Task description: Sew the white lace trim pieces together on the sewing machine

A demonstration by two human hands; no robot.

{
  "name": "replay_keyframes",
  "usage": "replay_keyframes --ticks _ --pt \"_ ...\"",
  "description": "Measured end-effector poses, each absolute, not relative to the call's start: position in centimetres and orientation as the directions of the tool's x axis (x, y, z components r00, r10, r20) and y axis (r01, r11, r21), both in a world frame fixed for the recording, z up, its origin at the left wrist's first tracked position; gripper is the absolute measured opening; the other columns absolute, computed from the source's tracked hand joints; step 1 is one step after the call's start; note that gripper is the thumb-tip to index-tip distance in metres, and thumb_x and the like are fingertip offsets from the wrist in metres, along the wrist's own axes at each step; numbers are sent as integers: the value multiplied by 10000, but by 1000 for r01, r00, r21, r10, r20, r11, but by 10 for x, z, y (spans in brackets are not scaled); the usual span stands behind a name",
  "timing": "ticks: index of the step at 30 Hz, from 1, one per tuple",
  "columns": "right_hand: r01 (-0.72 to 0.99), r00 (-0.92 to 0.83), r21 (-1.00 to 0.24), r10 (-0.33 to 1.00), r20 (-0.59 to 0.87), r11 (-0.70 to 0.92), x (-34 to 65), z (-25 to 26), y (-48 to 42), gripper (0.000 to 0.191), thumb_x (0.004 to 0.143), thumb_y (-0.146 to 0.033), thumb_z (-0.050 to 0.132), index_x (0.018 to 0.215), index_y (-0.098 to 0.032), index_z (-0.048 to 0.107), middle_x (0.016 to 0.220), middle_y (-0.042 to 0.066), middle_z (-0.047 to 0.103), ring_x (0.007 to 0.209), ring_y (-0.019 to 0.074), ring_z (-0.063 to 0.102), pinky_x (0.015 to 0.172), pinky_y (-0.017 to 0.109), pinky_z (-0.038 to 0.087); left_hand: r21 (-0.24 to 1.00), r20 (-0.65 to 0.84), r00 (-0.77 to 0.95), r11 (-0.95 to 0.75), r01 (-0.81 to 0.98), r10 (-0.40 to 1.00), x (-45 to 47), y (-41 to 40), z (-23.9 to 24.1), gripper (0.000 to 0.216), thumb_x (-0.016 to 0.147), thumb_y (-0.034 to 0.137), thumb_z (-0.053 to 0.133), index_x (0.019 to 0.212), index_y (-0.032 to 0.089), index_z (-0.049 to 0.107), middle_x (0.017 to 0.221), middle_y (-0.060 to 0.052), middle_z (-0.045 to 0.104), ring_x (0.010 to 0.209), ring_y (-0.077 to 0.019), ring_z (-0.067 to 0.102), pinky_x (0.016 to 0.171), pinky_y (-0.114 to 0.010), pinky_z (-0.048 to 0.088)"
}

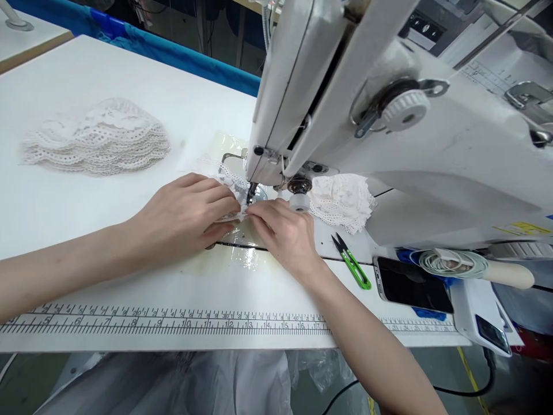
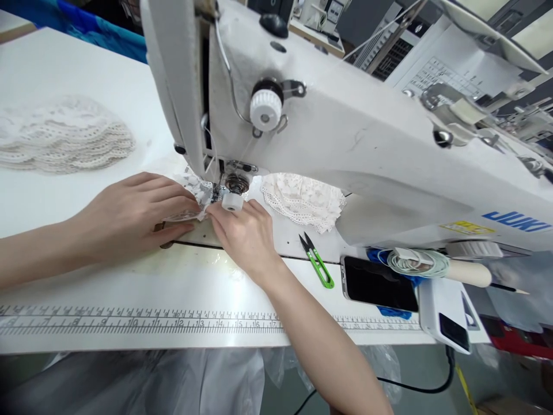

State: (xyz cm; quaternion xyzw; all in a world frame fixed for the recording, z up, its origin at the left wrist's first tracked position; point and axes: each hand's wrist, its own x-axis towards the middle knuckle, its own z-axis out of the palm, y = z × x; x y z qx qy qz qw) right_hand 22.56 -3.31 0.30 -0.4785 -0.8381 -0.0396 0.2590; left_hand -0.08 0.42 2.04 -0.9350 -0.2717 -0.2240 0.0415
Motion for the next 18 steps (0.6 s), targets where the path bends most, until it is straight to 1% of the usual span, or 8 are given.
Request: replay_keyframes --ticks 2,6,8,10,12,15,17,18 --pt "818 -394 -201 779 488 539 226 2 -33 314 1053 -170 477 991 -218 781 902 18 806 787 148 711 677 258 466 26 455 744 -843 538 489 -1 5 20 280 1061 258 449 1012 213 720 1006 -31 783 935 -243 721 851 -404 522" --pt "802 -399 -171 727 559 572 225 2 -33 305 1020 -140 497 994 -224 789 947 16 812 800 145 718 666 253 469 -71 464 772 -850 522 435 3 7 28 366 1086 265 395 949 225 732 969 -21 785 915 -224 711 878 -393 525" --pt "791 -395 -158 691 605 591 225 2 -33 304 1044 -172 505 953 -212 792 914 18 813 779 139 724 638 246 456 -131 460 790 -849 512 405 5 7 33 378 1082 238 386 935 220 734 957 -18 787 900 -218 708 916 -396 524" --pt "785 -384 -167 680 625 597 226 2 -32 296 1060 -222 532 926 -205 795 864 20 808 754 138 726 620 242 453 -152 460 795 -847 509 395 8 6 35 365 1070 218 393 943 208 736 971 -25 789 897 -219 709 935 -401 523" --pt "786 -355 -212 705 615 581 226 1 -32 286 1060 -257 559 916 -212 802 836 14 802 718 132 716 610 238 462 -113 448 778 -836 537 440 10 6 34 327 1050 225 413 988 189 732 1022 -52 784 939 -242 711 916 -411 526" --pt "781 -253 -344 767 590 522 227 0 -32 252 1048 -286 597 937 -221 814 833 7 797 650 116 681 605 233 479 32 397 731 -804 594 555 16 10 26 274 1007 290 490 1108 175 717 1086 -81 765 1000 -277 705 842 -410 524" --pt "768 -188 -415 792 582 487 227 0 -32 218 1030 -295 631 956 -217 820 829 6 794 617 111 662 600 232 485 105 376 711 -789 605 595 22 14 20 258 985 329 541 1095 190 730 1069 -68 764 983 -270 702 805 -392 513" --pt "764 -169 -435 798 579 477 227 0 -32 208 1023 -297 641 960 -217 822 821 4 793 608 110 659 599 231 486 118 380 701 -784 610 603 24 15 17 243 980 335 556 1057 199 743 1045 -59 766 967 -262 700 802 -386 507"
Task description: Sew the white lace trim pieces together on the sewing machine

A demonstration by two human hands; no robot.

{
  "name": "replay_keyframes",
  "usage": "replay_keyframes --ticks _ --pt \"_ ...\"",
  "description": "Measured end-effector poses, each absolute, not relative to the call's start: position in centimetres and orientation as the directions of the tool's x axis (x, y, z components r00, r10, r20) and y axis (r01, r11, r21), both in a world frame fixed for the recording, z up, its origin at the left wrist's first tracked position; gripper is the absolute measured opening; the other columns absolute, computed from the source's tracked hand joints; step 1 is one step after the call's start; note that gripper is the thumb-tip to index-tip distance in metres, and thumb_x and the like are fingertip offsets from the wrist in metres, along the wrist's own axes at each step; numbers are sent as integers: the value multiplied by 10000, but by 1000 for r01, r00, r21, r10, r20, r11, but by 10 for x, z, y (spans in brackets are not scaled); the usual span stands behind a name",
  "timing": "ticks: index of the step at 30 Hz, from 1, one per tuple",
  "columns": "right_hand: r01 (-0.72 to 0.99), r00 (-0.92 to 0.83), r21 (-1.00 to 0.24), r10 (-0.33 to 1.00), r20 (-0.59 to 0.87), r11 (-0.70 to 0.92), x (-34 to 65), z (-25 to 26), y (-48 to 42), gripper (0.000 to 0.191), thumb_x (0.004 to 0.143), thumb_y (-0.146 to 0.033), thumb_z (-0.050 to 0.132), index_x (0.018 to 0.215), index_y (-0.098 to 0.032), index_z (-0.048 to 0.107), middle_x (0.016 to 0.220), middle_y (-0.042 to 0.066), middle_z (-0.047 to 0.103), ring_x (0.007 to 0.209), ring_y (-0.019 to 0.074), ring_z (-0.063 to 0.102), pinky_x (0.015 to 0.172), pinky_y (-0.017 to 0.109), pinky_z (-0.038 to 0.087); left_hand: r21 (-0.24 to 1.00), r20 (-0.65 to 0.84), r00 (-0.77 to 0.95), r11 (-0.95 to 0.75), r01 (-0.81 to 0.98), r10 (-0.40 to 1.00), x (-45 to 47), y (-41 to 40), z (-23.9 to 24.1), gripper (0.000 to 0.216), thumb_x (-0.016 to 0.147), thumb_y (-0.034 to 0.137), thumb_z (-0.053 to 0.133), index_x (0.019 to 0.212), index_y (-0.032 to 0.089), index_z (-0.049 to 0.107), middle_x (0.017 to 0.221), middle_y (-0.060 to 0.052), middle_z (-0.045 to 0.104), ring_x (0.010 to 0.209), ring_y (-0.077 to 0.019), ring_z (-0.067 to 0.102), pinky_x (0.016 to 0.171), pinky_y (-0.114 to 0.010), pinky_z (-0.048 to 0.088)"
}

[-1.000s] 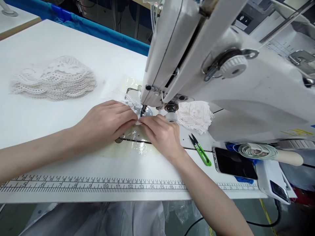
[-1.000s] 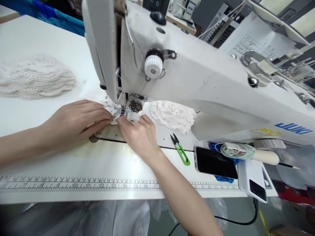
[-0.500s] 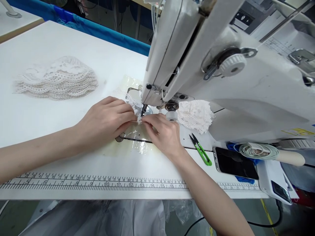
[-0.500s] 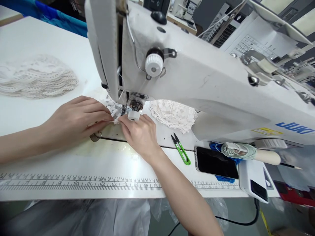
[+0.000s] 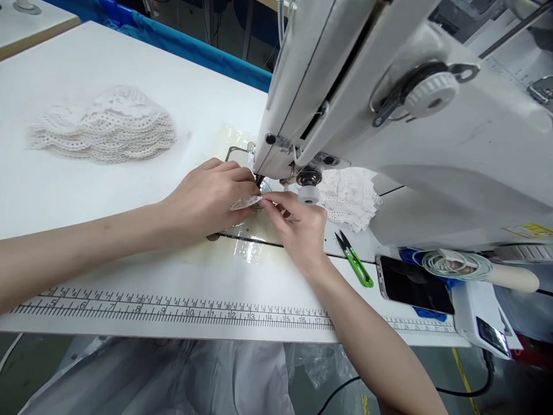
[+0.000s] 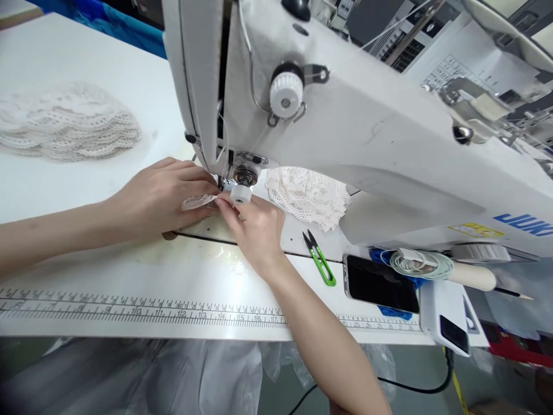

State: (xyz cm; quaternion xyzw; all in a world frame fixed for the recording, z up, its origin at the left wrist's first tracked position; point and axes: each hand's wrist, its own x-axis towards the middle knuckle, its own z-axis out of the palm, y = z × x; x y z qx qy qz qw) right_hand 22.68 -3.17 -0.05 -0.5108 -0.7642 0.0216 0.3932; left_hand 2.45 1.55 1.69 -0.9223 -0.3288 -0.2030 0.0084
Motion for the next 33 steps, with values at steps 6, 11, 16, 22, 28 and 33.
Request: replay_keyframes --ticks 6,11,16,22,28,33 --pt "784 -145 -433 810 568 444 226 -1 -31 206 1018 -325 647 973 -239 829 820 -1 801 605 112 671 607 229 491 61 474 625 -731 680 620 35 20 8 300 995 348 523 894 206 767 882 -49 765 919 -257 695 896 -430 490" --pt "773 -153 -436 801 578 461 226 0 -31 189 1005 -300 665 956 -222 830 801 1 798 573 106 654 588 230 478 68 465 661 -768 636 589 31 19 9 302 946 241 476 927 209 776 933 -44 780 908 -253 696 894 -450 480" --pt "772 -144 -458 823 550 441 226 -1 -31 196 1009 -315 661 971 -229 833 819 3 802 598 114 667 608 243 491 87 455 655 -762 641 603 31 19 10 318 963 357 506 917 202 780 898 -52 770 891 -256 690 952 -481 468" --pt "777 -148 -469 846 513 420 224 -1 -32 202 1020 -334 654 985 -244 831 831 2 806 624 126 684 616 255 506 32 369 782 -848 529 501 19 31 22 344 1019 299 454 943 257 787 1031 -26 783 1009 -252 676 986 -462 460" --pt "768 -330 -333 783 528 548 225 4 -42 190 1025 -261 659 921 -221 813 952 10 828 784 155 730 697 271 539 -101 416 831 -890 445 368 10 21 16 300 1043 258 493 1003 259 791 1077 -46 770 1010 -230 675 944 -411 495" --pt "793 -493 -34 673 551 609 228 6 -52 188 1021 -213 657 908 -215 807 1085 8 829 963 198 728 790 329 545 -271 516 810 -844 463 278 8 -7 6 263 1036 150 525 1098 212 773 1161 -40 788 1106 -226 686 1016 -395 503"
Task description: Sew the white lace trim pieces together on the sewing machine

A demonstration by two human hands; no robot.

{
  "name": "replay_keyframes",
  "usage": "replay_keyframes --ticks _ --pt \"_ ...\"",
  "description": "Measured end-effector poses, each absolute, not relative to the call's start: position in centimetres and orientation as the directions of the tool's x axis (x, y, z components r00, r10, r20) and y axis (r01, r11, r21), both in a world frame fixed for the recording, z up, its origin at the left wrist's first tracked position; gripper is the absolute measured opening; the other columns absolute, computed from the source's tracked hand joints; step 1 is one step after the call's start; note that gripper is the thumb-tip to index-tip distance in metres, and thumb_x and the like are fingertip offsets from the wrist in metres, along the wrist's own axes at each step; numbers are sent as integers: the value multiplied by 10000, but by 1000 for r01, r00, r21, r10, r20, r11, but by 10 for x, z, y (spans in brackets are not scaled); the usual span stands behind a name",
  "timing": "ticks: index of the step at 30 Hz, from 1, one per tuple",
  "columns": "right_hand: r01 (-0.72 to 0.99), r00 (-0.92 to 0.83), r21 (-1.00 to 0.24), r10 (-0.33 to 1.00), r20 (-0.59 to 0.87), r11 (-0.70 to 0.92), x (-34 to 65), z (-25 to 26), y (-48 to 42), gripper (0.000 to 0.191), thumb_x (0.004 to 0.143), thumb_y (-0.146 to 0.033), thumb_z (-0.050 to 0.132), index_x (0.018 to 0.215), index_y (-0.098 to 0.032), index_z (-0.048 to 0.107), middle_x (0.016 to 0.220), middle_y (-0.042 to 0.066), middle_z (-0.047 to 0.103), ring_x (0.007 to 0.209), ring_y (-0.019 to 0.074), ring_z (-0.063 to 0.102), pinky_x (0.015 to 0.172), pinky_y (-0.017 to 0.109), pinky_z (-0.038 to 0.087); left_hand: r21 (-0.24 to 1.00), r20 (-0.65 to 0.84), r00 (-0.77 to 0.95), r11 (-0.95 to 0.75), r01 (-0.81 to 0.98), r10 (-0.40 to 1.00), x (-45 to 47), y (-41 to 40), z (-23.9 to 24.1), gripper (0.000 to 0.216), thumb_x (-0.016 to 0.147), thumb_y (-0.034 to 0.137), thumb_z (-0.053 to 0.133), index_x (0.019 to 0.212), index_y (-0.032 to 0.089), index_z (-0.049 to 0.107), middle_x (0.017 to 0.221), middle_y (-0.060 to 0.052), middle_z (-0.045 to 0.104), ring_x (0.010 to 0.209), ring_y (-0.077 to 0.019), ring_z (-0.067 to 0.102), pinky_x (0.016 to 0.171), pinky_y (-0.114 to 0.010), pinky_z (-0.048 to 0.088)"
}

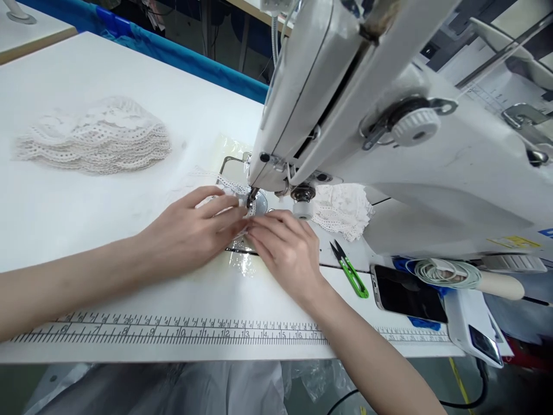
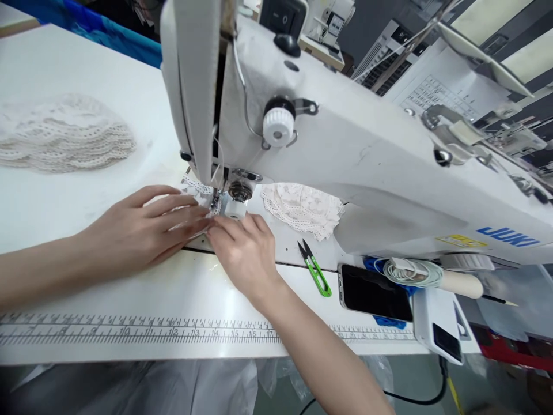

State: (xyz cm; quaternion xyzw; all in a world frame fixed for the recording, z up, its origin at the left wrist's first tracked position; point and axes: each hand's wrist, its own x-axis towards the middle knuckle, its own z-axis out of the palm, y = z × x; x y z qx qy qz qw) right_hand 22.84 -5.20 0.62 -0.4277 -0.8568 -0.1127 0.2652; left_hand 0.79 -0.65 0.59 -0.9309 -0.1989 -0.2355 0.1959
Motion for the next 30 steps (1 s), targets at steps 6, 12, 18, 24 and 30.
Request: replay_keyframes --ticks 6,12,18,24,30 --pt "774 -559 11 675 482 633 228 11 -61 213 1051 -266 612 1068 -175 804 1181 28 807 1049 207 746 1027 405 552 -228 459 829 -859 459 321 4 -18 4 373 1040 80 410 1183 141 749 1236 -93 781 1202 -247 702 1113 -433 482" --pt "778 -568 34 680 463 627 227 14 -61 224 1058 -260 595 1089 -179 802 1182 22 805 1037 207 755 1059 408 554 -130 450 815 -877 463 364 2 -18 2 390 1046 99 398 1237 131 737 1299 -106 754 1232 -264 701 1215 -470 419" --pt "781 -558 31 675 484 624 227 12 -61 250 1067 -254 574 1107 -139 792 1152 16 815 1008 198 757 1097 391 532 -75 462 804 -887 455 374 1 -16 2 372 1043 117 441 1271 176 728 1310 -82 751 1252 -249 694 1229 -477 411" --pt "791 -540 3 696 473 612 226 9 -61 243 1063 -253 576 1135 -167 792 1173 27 809 1058 201 748 1145 399 502 -110 469 804 -879 464 365 2 -12 1 370 1059 137 422 1240 176 742 1281 -77 765 1232 -246 705 1216 -478 416" --pt "798 -531 7 698 480 602 226 6 -58 269 1063 -254 564 1176 -144 782 1179 40 807 1063 210 747 1164 402 492 -38 522 755 -874 485 396 3 -8 -10 373 1055 157 434 1285 190 726 1304 -76 754 1253 -247 696 1253 -492 392"
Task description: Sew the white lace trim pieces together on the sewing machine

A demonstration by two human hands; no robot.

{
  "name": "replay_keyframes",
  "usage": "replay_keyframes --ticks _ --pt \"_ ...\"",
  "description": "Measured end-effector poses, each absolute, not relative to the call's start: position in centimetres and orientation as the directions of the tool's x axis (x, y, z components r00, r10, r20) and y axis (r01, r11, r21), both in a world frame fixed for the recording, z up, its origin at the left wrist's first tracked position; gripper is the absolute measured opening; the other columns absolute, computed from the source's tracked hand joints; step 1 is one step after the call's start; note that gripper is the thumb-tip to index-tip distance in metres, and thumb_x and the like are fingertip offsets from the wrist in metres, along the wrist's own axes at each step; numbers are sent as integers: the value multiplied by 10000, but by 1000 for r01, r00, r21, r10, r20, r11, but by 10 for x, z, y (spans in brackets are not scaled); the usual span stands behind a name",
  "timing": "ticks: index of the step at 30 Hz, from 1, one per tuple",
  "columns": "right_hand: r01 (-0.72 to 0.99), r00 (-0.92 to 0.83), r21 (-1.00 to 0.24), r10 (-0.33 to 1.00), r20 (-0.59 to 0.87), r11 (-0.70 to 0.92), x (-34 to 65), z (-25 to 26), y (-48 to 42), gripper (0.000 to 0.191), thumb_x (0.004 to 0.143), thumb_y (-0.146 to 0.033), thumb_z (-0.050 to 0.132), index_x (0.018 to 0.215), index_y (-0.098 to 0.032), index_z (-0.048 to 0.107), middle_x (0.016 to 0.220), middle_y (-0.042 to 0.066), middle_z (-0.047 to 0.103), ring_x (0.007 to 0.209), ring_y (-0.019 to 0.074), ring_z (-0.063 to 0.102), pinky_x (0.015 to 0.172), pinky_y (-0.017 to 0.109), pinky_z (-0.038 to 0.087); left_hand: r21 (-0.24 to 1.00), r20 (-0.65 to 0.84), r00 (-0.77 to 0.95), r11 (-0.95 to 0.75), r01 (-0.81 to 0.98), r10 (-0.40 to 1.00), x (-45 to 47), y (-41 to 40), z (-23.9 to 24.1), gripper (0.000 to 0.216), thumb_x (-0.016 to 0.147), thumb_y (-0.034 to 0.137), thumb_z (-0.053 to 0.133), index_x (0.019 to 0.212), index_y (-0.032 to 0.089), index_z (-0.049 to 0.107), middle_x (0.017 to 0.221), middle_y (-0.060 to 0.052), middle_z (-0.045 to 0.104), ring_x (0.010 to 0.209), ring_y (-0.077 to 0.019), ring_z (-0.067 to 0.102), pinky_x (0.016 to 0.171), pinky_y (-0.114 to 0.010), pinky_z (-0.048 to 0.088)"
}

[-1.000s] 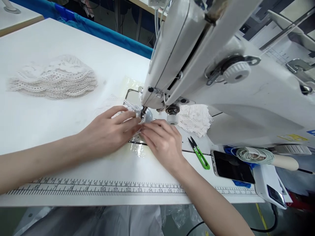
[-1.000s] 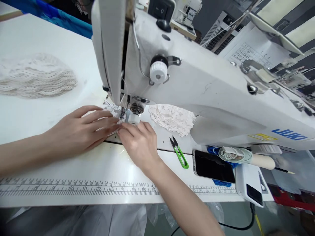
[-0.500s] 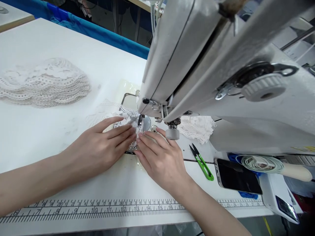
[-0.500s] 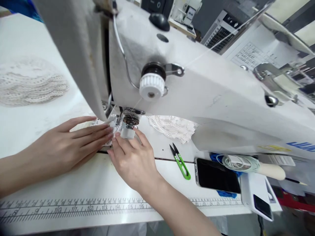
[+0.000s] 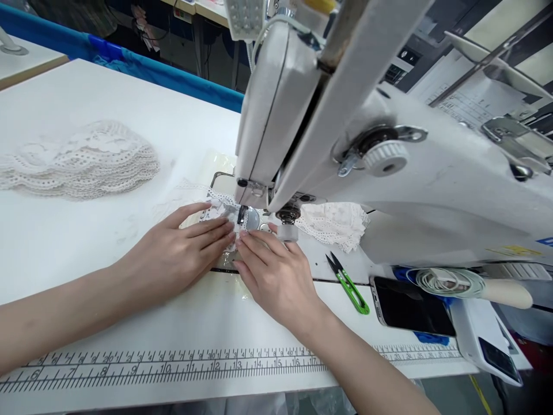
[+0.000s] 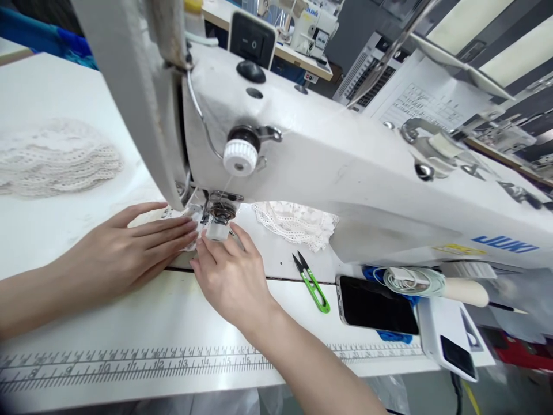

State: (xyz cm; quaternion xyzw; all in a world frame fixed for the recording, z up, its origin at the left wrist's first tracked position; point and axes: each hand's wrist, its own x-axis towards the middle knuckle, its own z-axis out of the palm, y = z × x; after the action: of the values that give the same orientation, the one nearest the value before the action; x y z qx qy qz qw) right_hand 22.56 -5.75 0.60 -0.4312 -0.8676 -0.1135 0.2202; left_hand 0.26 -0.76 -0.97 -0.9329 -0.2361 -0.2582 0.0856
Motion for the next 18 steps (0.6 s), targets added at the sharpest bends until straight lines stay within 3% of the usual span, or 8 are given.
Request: replay_keyframes --ticks 4,13,18 --pt "812 -522 5 722 453 584 226 5 -56 279 1063 -260 559 1216 -163 772 1200 50 799 1081 219 745 1158 415 494 10 528 737 -870 492 423 2 -4 -15 387 1046 163 448 1333 219 701 1331 -66 741 1275 -250 685 1268 -517 380" --pt "816 -518 10 723 456 578 226 5 -55 296 1069 -246 536 1211 -126 767 1196 66 800 1080 221 748 1165 421 484 -65 521 750 -857 511 407 6 -2 -8 405 1080 164 363 1245 160 733 1271 -107 762 1215 -254 722 1269 -558 374" --pt "822 -516 15 732 444 570 225 4 -55 286 1064 -252 549 1220 -153 767 1214 65 793 1089 223 745 1149 431 489 -65 530 740 -850 522 414 7 -1 -8 396 1074 160 379 1233 212 738 1237 -74 780 1185 -229 737 1276 -552 376"
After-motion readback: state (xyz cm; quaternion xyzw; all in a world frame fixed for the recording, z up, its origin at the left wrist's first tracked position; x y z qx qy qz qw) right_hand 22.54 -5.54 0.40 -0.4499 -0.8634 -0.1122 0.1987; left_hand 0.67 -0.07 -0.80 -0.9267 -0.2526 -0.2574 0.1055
